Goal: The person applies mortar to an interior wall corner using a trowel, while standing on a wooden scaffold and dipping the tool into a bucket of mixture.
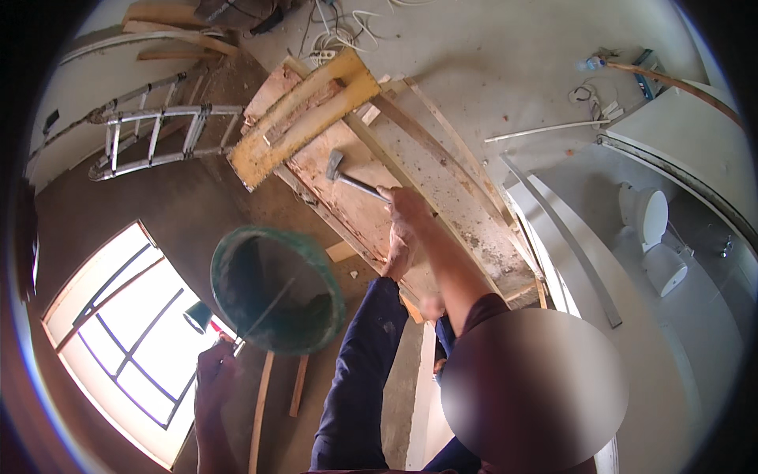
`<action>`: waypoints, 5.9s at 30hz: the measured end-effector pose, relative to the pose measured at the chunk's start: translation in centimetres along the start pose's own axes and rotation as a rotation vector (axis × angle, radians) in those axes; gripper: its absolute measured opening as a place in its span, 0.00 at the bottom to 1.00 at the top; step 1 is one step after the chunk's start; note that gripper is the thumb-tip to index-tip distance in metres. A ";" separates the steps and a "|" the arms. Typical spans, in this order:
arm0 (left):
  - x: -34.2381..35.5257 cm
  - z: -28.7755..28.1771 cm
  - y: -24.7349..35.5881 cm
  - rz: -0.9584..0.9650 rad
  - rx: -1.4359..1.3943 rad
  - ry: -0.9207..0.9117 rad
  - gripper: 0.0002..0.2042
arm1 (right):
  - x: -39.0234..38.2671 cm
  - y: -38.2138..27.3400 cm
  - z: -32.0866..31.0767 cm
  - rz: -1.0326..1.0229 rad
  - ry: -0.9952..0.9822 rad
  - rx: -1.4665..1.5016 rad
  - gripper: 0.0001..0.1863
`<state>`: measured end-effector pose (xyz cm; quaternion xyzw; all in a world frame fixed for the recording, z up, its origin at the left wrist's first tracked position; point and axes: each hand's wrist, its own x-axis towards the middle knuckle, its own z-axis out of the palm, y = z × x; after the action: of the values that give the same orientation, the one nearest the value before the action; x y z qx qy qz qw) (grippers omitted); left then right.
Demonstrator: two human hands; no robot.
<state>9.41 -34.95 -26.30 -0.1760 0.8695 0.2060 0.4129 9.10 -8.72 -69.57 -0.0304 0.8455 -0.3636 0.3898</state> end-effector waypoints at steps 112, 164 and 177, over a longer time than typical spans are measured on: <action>-39.2 16.3 36.4 0.383 0.327 -1.565 0.30 | -103.5 -36.6 -30.1 0.357 1.910 1.109 0.21; -42.7 14.0 36.3 0.426 0.063 -1.612 0.32 | -119.6 -45.1 -42.3 1.032 1.690 -0.180 0.14; -44.2 12.1 36.2 0.429 0.061 -1.607 0.36 | -100.7 -32.3 -28.9 0.558 1.340 0.734 0.18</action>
<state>26.40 8.01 9.37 0.2054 0.3296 0.3193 0.8644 51.86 18.41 27.67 0.5352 0.7026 -0.4483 -0.1378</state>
